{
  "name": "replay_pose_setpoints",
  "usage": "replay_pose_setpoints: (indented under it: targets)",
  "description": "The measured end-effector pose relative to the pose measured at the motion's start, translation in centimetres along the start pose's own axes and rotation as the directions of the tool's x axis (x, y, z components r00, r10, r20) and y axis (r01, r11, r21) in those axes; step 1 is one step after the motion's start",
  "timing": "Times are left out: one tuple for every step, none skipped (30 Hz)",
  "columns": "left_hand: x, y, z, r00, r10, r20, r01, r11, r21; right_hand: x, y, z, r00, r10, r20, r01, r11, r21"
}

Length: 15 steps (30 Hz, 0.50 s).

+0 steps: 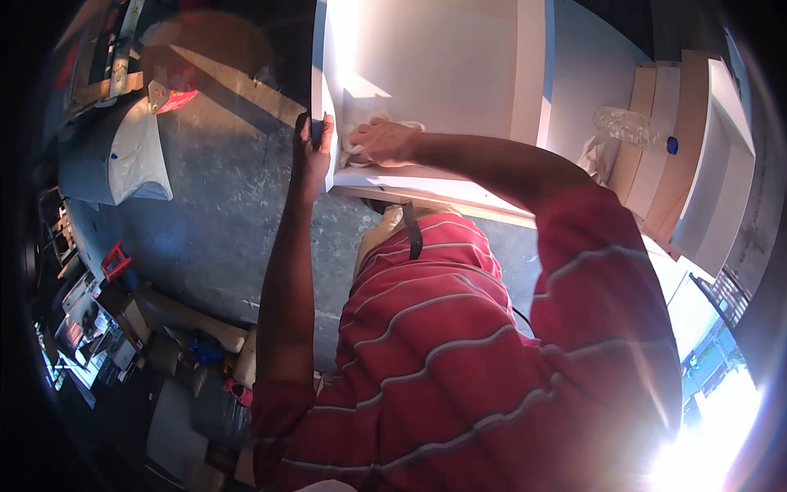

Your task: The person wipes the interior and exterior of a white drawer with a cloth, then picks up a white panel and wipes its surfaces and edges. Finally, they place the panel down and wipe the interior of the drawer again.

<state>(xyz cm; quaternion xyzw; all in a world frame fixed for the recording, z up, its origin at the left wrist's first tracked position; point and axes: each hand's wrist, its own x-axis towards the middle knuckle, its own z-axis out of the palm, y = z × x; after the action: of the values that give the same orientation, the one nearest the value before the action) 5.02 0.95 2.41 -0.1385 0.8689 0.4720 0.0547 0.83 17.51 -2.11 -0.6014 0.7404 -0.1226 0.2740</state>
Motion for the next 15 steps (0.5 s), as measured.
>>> replay_pose_setpoints:
  targets:
    - [0.1,-0.1,0.1,0.999,0.038,-0.020,-0.039,0.999,-0.012,0.6,-0.2,0.2,0.996,-0.028,-0.084,0.027,1.000,-0.005]
    - [0.2,-0.2,0.2,0.996,0.079,-0.036,-0.080,0.997,-0.024,0.2,-0.1,0.3,0.996,-0.031,-0.082,0.031,1.000,0.000]
    - [0.0,-0.4,0.2,0.997,0.070,-0.032,-0.071,0.997,-0.023,-1.1,0.1,0.4,0.998,-0.025,-0.065,0.024,1.000,-0.017]
    - [-0.1,-0.1,0.1,0.997,0.076,-0.029,-0.076,0.997,-0.021,-2.8,0.6,0.6,0.999,-0.021,-0.047,0.019,0.999,-0.038]
    - [0.1,0.1,0.1,0.996,0.088,-0.031,-0.088,0.996,-0.021,-5.2,1.7,1.5,0.996,-0.067,-0.066,0.058,0.990,-0.130]
    - [0.1,0.0,0.2,0.996,0.084,-0.034,-0.085,0.996,-0.024,-8.1,2.9,2.4,0.990,-0.115,-0.081,0.095,0.971,-0.219]
    - [0.0,-0.2,0.3,0.992,0.116,-0.049,-0.116,0.993,-0.002,-11.1,3.6,2.7,0.992,-0.111,-0.065,0.090,0.960,-0.265]
    - [0.1,-0.4,0.3,0.987,0.150,-0.065,-0.149,0.989,0.022,-12.9,3.8,2.4,0.993,-0.108,-0.051,0.087,0.946,-0.313]
    - [0.1,-0.5,0.5,0.980,0.179,-0.088,-0.175,0.983,0.057,-13.4,3.6,1.5,0.992,-0.118,-0.047,0.097,0.944,-0.316]
    - [0.2,-0.3,0.3,0.980,0.176,-0.097,-0.171,0.984,0.058,-13.7,3.2,0.4,0.993,-0.027,0.115,0.052,0.974,-0.221]
    - [0.2,-0.1,0.2,0.990,0.129,-0.062,-0.127,0.991,0.035,-13.8,3.1,-0.1,0.959,0.050,0.281,-0.013,0.991,-0.130]
    - [0.1,0.1,0.0,0.997,0.079,-0.023,-0.079,0.997,0.013,-13.3,3.5,1.2,0.958,0.043,0.284,-0.007,0.992,-0.127]
    - [0.0,0.0,0.0,0.998,0.058,-0.026,-0.057,0.998,0.028,-12.3,4.5,3.5,0.981,-0.044,0.190,0.073,0.986,-0.148]
    - [0.0,0.1,-0.1,0.998,0.059,-0.026,-0.059,0.998,0.030,-11.5,5.3,4.9,0.987,-0.130,0.094,0.145,0.974,-0.176]
    - [0.0,0.3,-0.1,0.999,0.040,-0.026,-0.040,0.999,0.013,-10.0,5.2,5.0,0.979,-0.203,0.016,0.198,0.927,-0.319]
